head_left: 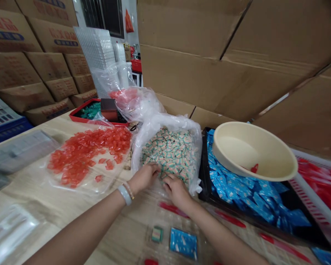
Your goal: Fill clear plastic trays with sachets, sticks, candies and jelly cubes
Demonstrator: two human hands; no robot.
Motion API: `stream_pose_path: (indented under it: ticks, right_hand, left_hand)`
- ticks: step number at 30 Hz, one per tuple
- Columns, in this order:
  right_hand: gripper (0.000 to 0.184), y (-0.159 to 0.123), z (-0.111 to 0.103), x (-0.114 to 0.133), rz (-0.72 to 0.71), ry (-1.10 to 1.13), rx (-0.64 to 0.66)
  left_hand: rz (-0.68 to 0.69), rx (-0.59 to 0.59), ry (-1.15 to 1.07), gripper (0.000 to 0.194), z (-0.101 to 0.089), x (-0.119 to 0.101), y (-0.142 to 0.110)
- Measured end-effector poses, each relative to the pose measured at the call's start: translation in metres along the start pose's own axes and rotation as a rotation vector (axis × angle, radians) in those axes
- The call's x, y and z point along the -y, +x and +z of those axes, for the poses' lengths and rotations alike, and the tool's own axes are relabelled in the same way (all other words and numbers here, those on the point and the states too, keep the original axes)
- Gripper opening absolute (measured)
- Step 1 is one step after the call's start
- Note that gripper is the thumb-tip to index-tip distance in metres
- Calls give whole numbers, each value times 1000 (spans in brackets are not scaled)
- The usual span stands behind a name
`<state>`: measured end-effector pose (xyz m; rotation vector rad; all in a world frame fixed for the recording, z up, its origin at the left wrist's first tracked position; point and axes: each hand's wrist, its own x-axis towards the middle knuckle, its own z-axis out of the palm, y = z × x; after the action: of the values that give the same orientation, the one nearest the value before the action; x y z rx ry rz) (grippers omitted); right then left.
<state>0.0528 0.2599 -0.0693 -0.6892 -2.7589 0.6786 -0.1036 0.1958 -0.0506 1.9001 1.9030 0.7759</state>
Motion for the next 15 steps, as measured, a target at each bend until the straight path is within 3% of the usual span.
stream_pose_path:
  ticks: [7, 12, 15]
  right_hand:
    - [16, -1, -7, -4, 30, 62, 48]
    - [19, 3, -15, -16, 47, 57, 34]
    - [21, 17, -25, -17, -11, 42, 98]
  left_hand:
    - [-51, 16, 246, 18, 1, -3, 31]
    - [-11, 34, 271, 18, 2, -13, 24]
    - [-52, 36, 188, 19, -4, -14, 15]
